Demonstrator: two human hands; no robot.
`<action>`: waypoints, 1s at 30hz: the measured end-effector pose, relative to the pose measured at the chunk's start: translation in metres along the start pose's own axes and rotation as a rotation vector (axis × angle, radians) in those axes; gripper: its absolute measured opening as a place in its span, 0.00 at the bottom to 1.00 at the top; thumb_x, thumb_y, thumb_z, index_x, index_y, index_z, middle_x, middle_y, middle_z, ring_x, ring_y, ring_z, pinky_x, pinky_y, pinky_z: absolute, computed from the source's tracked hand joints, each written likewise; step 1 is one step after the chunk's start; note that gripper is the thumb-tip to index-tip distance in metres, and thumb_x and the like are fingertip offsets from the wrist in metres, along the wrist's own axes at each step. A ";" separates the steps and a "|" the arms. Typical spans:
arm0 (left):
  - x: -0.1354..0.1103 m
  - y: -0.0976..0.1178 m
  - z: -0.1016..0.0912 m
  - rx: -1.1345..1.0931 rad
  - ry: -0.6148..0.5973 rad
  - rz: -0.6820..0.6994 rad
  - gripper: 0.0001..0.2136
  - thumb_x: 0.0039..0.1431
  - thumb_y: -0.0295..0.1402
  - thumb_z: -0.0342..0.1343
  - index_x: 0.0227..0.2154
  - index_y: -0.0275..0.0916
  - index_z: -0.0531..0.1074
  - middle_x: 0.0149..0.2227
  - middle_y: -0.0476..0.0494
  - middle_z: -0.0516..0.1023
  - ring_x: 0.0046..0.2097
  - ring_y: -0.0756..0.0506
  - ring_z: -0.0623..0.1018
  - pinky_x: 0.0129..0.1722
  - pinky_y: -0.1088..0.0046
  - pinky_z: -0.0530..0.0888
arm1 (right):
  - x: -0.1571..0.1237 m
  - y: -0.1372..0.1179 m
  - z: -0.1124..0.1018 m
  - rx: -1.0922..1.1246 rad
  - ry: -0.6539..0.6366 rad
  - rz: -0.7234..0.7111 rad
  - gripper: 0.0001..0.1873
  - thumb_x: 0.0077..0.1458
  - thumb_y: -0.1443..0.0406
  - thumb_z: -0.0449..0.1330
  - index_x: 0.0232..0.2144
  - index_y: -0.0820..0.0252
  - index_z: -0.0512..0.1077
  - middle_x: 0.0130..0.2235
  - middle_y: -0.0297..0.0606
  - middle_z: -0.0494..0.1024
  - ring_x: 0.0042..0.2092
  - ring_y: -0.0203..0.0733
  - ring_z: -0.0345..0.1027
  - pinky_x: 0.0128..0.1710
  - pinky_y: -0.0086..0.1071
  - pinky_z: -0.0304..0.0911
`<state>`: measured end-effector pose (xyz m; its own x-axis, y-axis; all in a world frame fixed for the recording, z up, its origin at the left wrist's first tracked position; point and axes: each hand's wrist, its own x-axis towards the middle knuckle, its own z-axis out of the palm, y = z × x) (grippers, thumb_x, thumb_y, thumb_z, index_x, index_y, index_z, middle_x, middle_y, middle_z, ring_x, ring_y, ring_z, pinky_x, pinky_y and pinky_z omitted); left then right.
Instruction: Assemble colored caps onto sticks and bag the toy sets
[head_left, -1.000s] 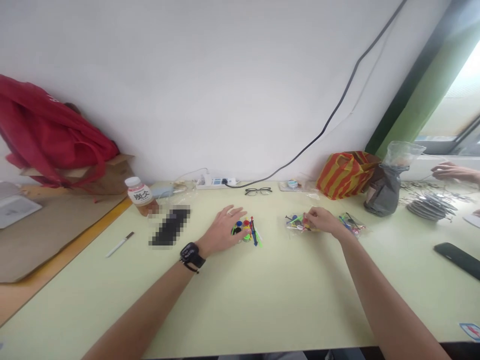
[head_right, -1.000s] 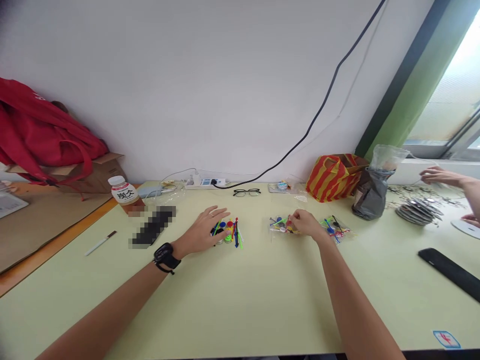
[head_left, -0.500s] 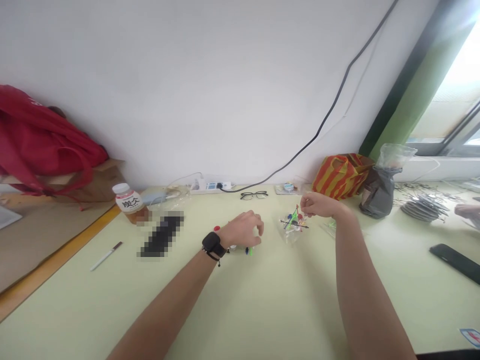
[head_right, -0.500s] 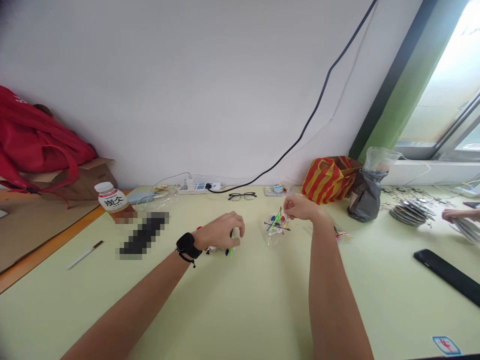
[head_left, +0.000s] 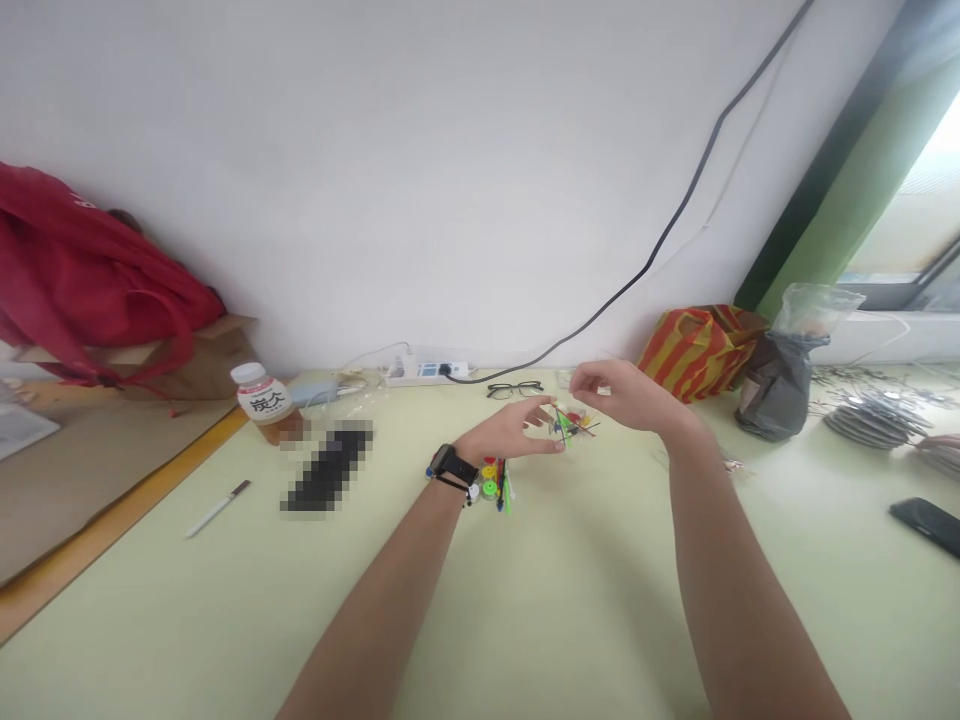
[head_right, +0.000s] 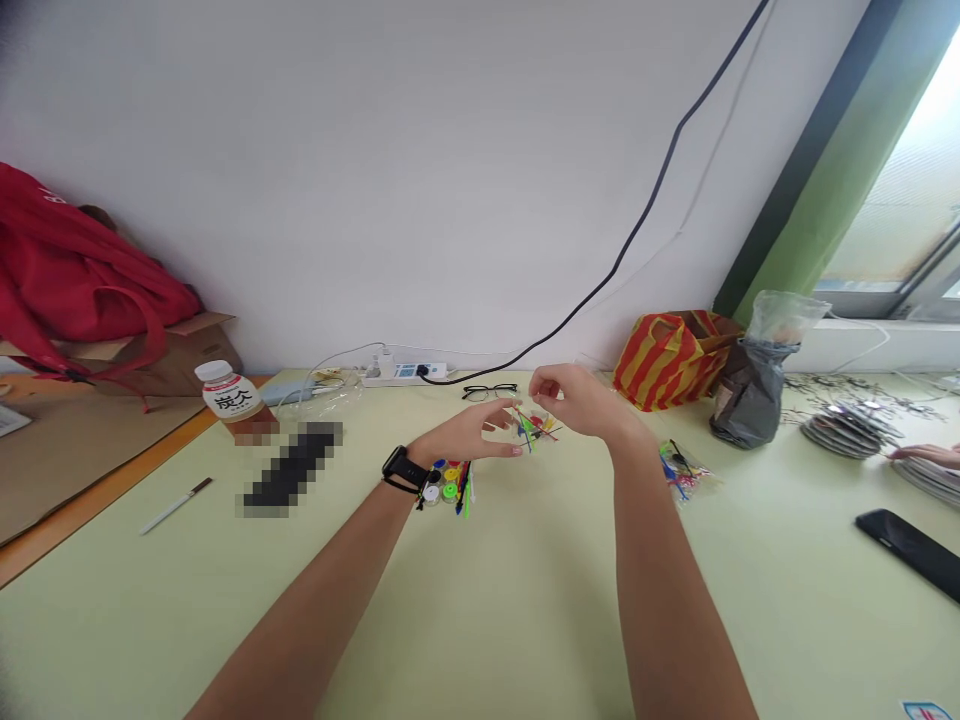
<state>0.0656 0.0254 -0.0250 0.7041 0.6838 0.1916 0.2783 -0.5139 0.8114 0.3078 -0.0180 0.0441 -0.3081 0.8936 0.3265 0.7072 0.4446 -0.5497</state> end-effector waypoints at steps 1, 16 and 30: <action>0.002 -0.003 0.005 -0.032 0.008 -0.017 0.39 0.51 0.46 0.71 0.64 0.42 0.66 0.52 0.34 0.79 0.53 0.39 0.79 0.54 0.60 0.73 | 0.000 -0.001 0.000 0.001 -0.001 -0.009 0.04 0.56 0.63 0.61 0.32 0.55 0.77 0.35 0.37 0.82 0.37 0.43 0.73 0.39 0.34 0.68; 0.006 -0.022 0.021 0.073 -0.208 -0.141 0.17 0.47 0.40 0.71 0.40 0.39 0.83 0.40 0.42 0.84 0.38 0.43 0.81 0.36 0.72 0.74 | -0.016 0.065 -0.026 0.066 0.619 0.365 0.09 0.50 0.70 0.55 0.32 0.56 0.75 0.29 0.36 0.80 0.28 0.41 0.71 0.28 0.33 0.65; 0.006 -0.023 0.020 0.017 -0.160 -0.134 0.18 0.48 0.43 0.71 0.38 0.37 0.83 0.40 0.40 0.84 0.38 0.43 0.81 0.37 0.71 0.75 | -0.011 0.113 0.012 0.046 0.434 0.478 0.20 0.58 0.58 0.59 0.48 0.60 0.78 0.52 0.50 0.80 0.51 0.52 0.74 0.52 0.44 0.68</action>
<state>0.0761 0.0311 -0.0537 0.7546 0.6561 -0.0084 0.3861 -0.4336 0.8142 0.3837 0.0228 -0.0307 0.3265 0.8917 0.3135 0.6717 0.0145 -0.7407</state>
